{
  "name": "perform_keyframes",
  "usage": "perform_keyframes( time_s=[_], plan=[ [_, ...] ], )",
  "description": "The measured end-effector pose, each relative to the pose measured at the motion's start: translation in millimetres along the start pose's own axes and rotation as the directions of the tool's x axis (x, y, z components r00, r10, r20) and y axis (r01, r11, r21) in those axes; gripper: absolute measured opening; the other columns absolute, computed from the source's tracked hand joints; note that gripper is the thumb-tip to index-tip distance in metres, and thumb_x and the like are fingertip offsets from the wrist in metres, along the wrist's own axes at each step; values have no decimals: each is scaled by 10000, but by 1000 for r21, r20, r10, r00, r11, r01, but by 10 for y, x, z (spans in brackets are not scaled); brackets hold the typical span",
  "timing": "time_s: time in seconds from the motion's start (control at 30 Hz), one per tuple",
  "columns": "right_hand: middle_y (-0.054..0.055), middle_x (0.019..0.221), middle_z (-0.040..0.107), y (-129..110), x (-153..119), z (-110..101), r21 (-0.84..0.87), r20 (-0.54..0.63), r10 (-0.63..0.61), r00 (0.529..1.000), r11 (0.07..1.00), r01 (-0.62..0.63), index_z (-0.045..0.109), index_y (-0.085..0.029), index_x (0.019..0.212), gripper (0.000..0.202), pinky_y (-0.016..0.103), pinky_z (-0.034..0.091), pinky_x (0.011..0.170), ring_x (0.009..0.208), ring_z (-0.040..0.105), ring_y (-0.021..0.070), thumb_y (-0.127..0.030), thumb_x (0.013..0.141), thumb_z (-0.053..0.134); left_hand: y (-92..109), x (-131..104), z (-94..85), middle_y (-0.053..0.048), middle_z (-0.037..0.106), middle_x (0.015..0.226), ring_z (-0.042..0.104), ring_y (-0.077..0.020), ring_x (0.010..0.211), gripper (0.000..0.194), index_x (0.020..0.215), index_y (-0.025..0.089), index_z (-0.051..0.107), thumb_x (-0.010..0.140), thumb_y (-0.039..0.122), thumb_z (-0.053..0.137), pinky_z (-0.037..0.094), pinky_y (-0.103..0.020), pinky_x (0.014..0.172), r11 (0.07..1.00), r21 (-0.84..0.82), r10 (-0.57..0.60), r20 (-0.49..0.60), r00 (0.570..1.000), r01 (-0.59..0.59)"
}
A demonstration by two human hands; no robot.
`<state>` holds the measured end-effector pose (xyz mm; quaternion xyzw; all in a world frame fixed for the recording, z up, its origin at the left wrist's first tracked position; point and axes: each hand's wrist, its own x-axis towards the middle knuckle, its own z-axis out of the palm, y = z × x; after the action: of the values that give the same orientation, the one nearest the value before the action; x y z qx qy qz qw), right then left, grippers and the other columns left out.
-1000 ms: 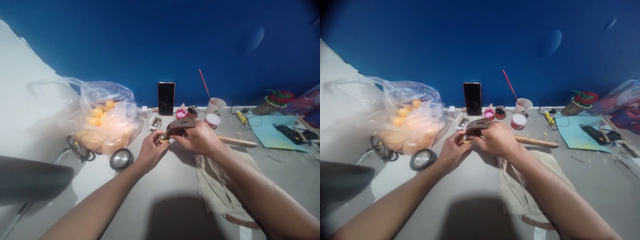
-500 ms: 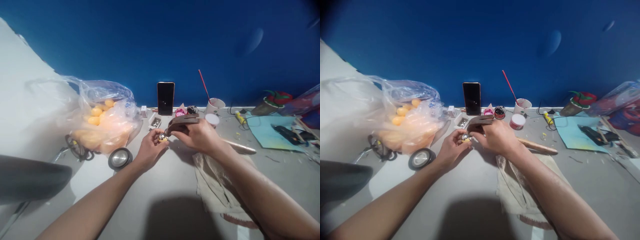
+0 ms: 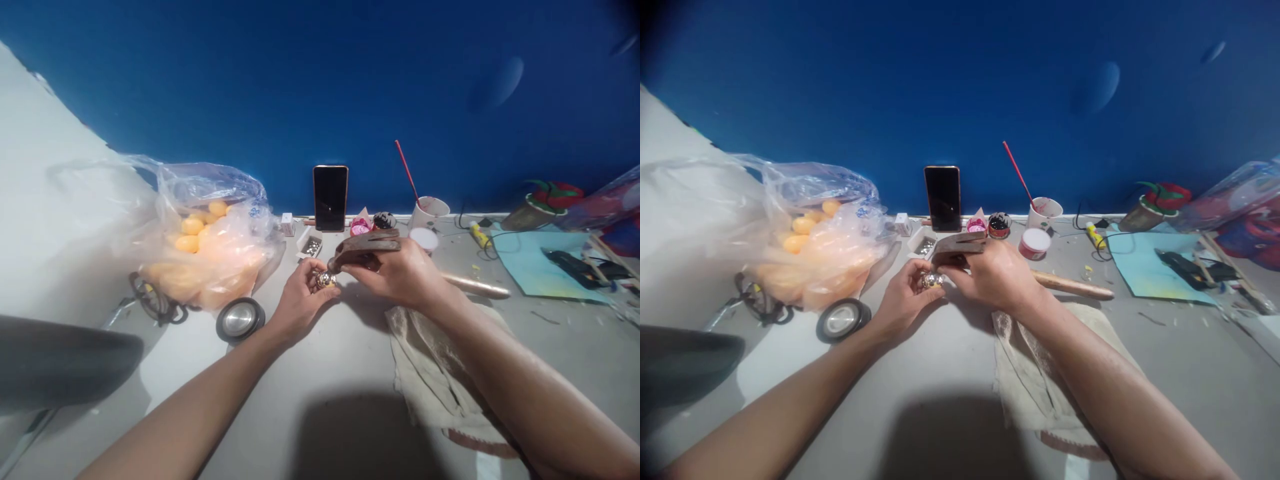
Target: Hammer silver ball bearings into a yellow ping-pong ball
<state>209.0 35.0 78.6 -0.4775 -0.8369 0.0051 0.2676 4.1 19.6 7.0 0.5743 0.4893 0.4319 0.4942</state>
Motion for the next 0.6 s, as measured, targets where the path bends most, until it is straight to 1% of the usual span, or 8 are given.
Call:
perform_keyframes(
  time_s=[0.07,0.13,0.3,0.33,0.4,0.47,0.53,0.6],
  plan=[
    [75,926,805,9,0,0,32,-46,13,999,999,-12,805,-222,1062,260,308,529,697,796,728,230,-399,913,688,16,0,-3,50,589,757,538,-120,686,308,1009,220,584,765,224,772,436,-246,659,999,39,12,-26,1000,-11],
    [75,913,804,11,0,17,33,-51,12,999,999,-11,807,-216,1041,251,307,528,685,784,726,228,-395,914,685,18,3,-2,36,605,788,549,-129,705,301,1030,219,606,767,219,755,438,-254,677,998,55,25,-40,999,-23],
    [57,729,772,-7,-2,85,-8,-16,-49,999,999,49,827,-222,964,210,308,461,568,612,686,220,-374,902,696,-21,20,0,19,641,835,547,-130,704,311,1072,207,650,774,222,738,441,-257,680,996,84,20,-19,1000,-18],
    [47,705,766,-5,-3,90,-3,-14,-56,998,998,56,829,-233,954,192,305,445,551,587,676,213,-362,898,699,-29,22,-1,15,651,846,554,-133,712,317,1085,206,651,780,223,736,444,-258,683,997,76,15,-10,1000,-14],
    [40,746,783,11,-5,87,10,-33,-61,998,998,62,829,-247,969,183,298,441,550,594,682,204,-351,902,693,-38,25,0,8,668,870,581,-142,745,336,1109,206,649,784,219,737,455,-259,696,999,44,1,-6,1000,-1],
    [51,818,801,37,-8,80,4,-89,-40,995,999,40,822,-238,987,206,296,462,574,638,703,208,-367,907,684,-43,27,3,-2,684,917,612,-151,798,360,1127,208,641,782,212,744,471,-261,725,1000,-9,-10,-3,1000,10],
    [67,853,807,56,-11,83,-1,-118,-11,993,1000,11,817,-216,984,227,300,488,606,683,719,217,-383,908,683,-52,32,9,-12,694,974,632,-160,856,361,1131,210,634,787,210,744,491,-267,763,997,-71,-7,7,1000,8],
    [68,807,799,57,-13,95,1,-90,-10,996,1000,10,817,-209,961,224,300,490,598,661,712,217,-385,902,692,-65,37,14,-25,699,1021,643,-169,914,350,1125,209,634,793,206,743,507,-279,809,994,-107,2,23,1000,1]
  ],
)
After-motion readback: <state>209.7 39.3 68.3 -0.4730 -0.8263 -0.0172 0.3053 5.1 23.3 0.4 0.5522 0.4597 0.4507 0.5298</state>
